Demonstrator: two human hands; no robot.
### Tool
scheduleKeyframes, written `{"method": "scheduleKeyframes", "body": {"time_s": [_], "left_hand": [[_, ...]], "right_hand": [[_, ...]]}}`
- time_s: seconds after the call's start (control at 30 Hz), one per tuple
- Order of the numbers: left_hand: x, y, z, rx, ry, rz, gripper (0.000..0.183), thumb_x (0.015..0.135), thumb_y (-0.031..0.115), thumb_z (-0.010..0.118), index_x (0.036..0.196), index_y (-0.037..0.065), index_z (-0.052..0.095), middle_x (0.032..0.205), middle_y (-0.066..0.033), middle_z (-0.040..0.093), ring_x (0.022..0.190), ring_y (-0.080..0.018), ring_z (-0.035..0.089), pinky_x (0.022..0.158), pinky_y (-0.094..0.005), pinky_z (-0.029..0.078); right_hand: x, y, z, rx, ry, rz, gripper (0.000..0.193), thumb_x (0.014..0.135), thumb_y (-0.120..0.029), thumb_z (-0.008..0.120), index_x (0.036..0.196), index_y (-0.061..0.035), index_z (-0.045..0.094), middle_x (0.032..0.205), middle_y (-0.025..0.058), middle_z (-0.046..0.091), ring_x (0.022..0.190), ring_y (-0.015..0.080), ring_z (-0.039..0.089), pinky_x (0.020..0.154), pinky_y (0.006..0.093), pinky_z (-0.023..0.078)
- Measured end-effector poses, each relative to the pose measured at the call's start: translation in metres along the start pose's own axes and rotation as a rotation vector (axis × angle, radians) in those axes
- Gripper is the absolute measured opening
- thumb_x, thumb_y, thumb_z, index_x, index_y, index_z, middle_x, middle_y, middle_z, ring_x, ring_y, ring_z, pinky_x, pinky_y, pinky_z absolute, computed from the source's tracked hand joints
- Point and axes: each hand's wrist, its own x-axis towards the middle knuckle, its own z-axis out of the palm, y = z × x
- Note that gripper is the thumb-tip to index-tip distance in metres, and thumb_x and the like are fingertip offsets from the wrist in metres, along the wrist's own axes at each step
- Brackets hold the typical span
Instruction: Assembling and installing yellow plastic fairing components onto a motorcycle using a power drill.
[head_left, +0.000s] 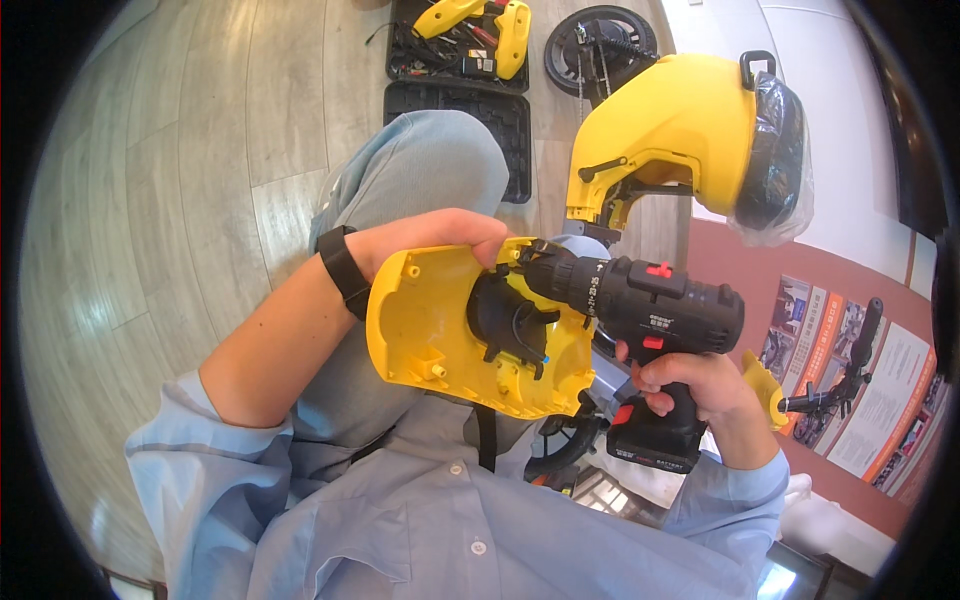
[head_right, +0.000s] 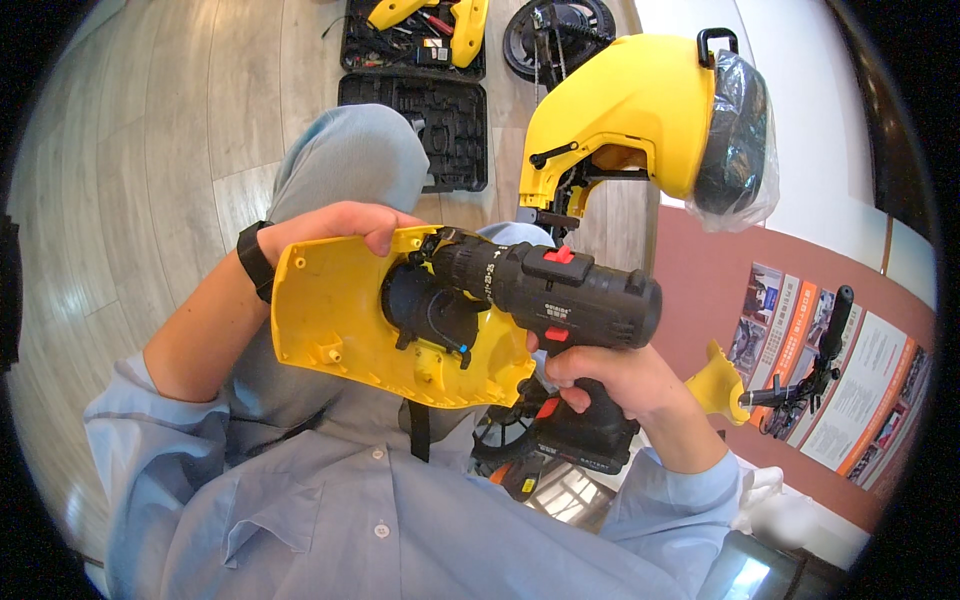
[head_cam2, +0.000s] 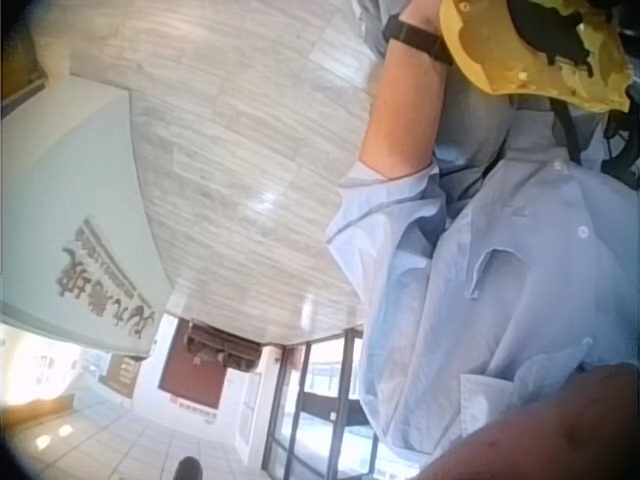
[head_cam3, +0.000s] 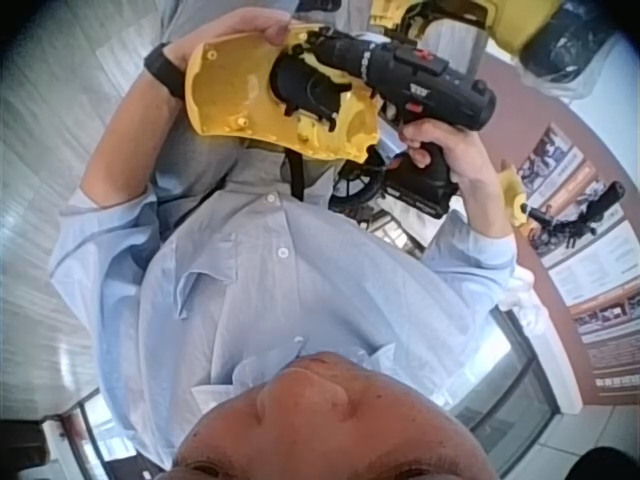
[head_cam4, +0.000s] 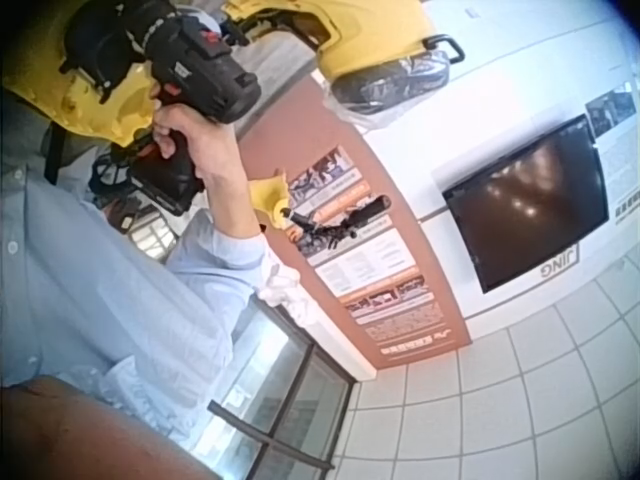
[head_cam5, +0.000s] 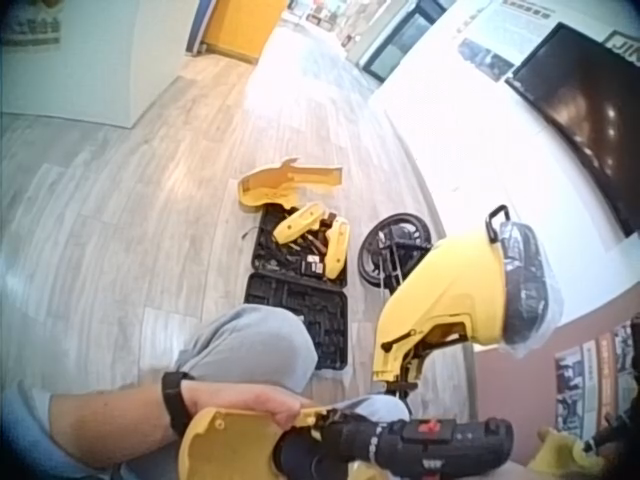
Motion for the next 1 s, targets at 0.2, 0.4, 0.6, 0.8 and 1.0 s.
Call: {"method": "scheduleKeyframes", "body": {"time_s": [0.2, 0.4, 0.6, 0.8, 1.0], "left_hand": [[-0.001, 0.003, 0.005, -0.071, -0.03, -0.013, 0.056, 0.077, 0.014, 0.049, 0.131, -0.001, 0.055, 0.126, -0.0136, 0.063, 0.109, -0.0261, 0.063, 0.098, -0.0371, 0.051], [-0.014, 0.016, 0.03, -0.023, 0.058, -0.075, 0.062, 0.076, 0.014, 0.05, 0.137, 0.0, 0.051, 0.134, -0.0129, 0.059, 0.117, -0.0275, 0.059, 0.103, -0.0382, 0.048], [-0.023, 0.016, 0.038, 0.065, 0.081, -0.003, 0.08, 0.069, 0.014, 0.059, 0.146, -0.003, 0.042, 0.143, -0.0139, 0.053, 0.129, -0.0285, 0.052, 0.11, -0.0388, 0.041], [-0.039, 0.007, 0.037, 0.131, 0.105, 0.22, 0.086, 0.065, 0.017, 0.059, 0.146, -0.005, 0.039, 0.142, -0.0157, 0.052, 0.127, -0.0283, 0.053, 0.111, -0.0367, 0.041], [-0.064, 0.007, 0.047, 0.014, 0.112, 0.45, 0.099, 0.06, 0.022, 0.067, 0.149, -0.006, 0.034, 0.143, -0.0204, 0.05, 0.13, -0.031, 0.051, 0.111, -0.0382, 0.04]], "right_hand": [[-0.003, 0.0, -0.001, -0.032, 0.004, -0.027, 0.032, 0.078, 0.002, 0.064, 0.11, 0.0006, 0.063, 0.079, 0.0049, 0.063, 0.053, 0.0111, 0.052, 0.048, 0.0259, 0.043], [-0.03, -0.004, -0.005, -0.225, 0.014, -0.14, 0.026, 0.08, 0.001, 0.067, 0.106, 0.0001, 0.063, 0.078, 0.0036, 0.064, 0.054, 0.0093, 0.053, 0.051, 0.0262, 0.043], [-0.1, 0.034, -0.028, -0.275, 0.179, -0.216, 0.05, 0.073, 0.004, 0.079, 0.12, -0.0002, 0.063, 0.092, 0.0032, 0.067, 0.078, 0.0134, 0.062, 0.069, 0.0309, 0.051], [-0.139, 0.129, -0.034, 0.307, 0.281, -0.289, 0.064, 0.066, -0.003, 0.074, 0.126, 0.0087, 0.056, 0.076, 0.0113, 0.062, 0.058, 0.0174, 0.055, 0.053, 0.0297, 0.046], [-0.134, 0.236, -0.026, 0.749, 0.509, -0.275, 0.058, 0.067, -0.009, 0.066, 0.12, 0.0132, 0.056, 0.064, 0.0115, 0.057, 0.042, 0.016, 0.049, 0.04, 0.0304, 0.044]]}}
